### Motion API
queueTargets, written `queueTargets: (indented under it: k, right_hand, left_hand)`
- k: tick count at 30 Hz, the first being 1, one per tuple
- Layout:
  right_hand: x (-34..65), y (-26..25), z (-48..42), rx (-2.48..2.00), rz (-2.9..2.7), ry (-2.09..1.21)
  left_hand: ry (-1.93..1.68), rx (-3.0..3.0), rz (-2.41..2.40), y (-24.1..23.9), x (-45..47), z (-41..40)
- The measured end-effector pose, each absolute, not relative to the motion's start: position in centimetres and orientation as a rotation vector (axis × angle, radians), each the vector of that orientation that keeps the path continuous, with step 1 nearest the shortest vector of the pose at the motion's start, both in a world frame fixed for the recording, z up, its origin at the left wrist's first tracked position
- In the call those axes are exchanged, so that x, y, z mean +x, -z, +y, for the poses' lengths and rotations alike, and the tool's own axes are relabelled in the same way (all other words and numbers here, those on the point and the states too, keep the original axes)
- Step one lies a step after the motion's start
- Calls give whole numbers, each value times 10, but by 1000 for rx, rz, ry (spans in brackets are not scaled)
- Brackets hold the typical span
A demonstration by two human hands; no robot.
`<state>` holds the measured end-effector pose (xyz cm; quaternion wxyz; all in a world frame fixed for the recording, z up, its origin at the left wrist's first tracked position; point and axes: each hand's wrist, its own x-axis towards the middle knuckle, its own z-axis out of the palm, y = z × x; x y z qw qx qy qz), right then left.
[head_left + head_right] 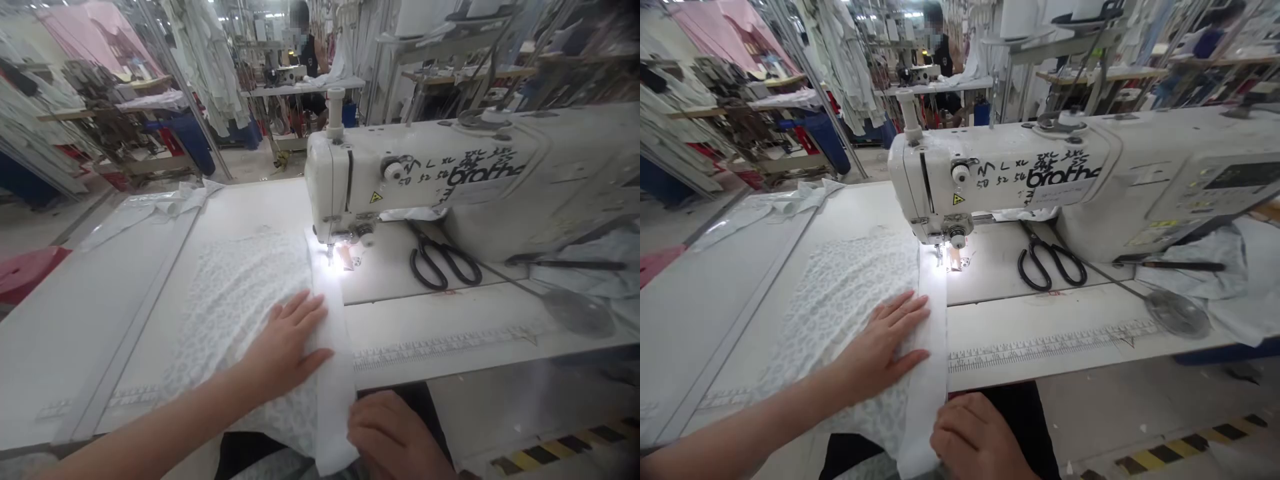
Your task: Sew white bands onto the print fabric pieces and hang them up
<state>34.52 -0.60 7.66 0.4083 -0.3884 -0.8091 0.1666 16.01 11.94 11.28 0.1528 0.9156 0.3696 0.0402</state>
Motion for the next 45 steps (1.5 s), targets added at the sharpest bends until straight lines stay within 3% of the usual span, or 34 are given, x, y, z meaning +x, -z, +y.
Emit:
queueTargets:
  k: [10,26,31,34,37,41,45]
  right_hand:
    - [355,-99,57,-1129,-1972,-661]
    - [370,-100,150,-1221,-2063,-460]
    - [365,-80,76,-1024,-2122,-314]
    - [362,-53,12,-935,-1966,-585]
    - [355,-28,-21,-1128,-1746,-774]
    - [341,-7,-18,-1306,-1192,-1144]
    - [330,-10,-13,-1139,-1015,-1432]
  left_hand:
    - [-221,2697,1036,-110,173,186]
    - [-339,2738,1231,-113,192,274]
    - [-261,2588,1492,-112,158,235]
    - [-128,2629,1433,-113,127,203]
    - [-111,2778,1202,-116,114,161]
    - [19,3100,528,-111,128,86]
    - [-169,3301,485,-93,146,41]
